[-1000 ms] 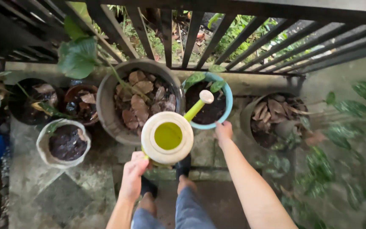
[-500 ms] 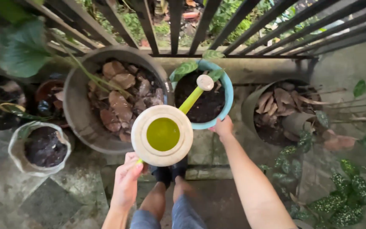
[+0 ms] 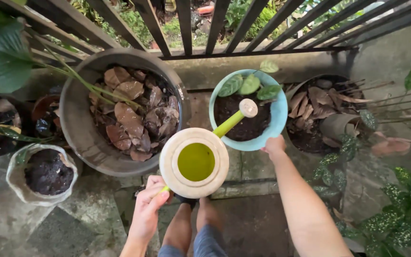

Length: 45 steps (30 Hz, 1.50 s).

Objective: Watering various potted plants in an outdoor garden area using a watering can filled from a hose.

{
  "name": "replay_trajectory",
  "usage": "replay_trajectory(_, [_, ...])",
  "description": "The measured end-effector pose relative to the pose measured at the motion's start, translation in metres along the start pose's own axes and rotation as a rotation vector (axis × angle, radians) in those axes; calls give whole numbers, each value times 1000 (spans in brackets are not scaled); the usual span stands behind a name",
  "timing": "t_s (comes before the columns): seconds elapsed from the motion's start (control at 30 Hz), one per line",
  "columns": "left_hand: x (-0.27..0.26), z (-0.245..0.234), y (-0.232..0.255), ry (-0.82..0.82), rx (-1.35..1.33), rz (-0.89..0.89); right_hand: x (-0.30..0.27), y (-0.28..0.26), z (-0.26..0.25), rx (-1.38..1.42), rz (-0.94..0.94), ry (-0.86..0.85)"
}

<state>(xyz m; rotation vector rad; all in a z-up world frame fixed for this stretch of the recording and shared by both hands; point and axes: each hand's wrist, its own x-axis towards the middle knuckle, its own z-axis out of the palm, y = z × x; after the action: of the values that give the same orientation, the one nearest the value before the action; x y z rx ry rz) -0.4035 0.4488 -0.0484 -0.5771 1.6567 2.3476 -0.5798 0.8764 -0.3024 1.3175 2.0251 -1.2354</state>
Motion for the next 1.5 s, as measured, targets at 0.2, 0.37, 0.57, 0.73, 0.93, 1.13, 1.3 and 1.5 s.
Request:
replay_trajectory(0.2, [5, -4, -9, -21, 66, 15, 12, 17, -9, 9, -32, -29])
replay_trajectory(0.37, [7, 2, 8, -49, 111, 5, -24, 25, -16, -146, -210, 168])
replay_trajectory(0.57, [-20, -12, 33, 31, 176, 45, -216, -84, -7, 563, -434, -614])
replay_trajectory(0.73, [-70, -15, 114, 197, 181, -57, -336, -124, 21, 587, -389, -824])
replay_trajectory(0.93, [-132, -40, 224, 365, 615, 175, -410, -113, 82, 505, -217, -889])
replay_trajectory(1.13, [-199, -79, 275, 569, 818, 21, -461, -91, 173, 452, -46, -1139])
replay_trajectory(1.3, [-240, -110, 290, 702, 955, -123, -512, -64, 230, 262, 221, -1208])
replay_trajectory(1.5, [-281, -146, 285, 762, 1013, -207, -550, -13, 273, 219, 343, -1286])
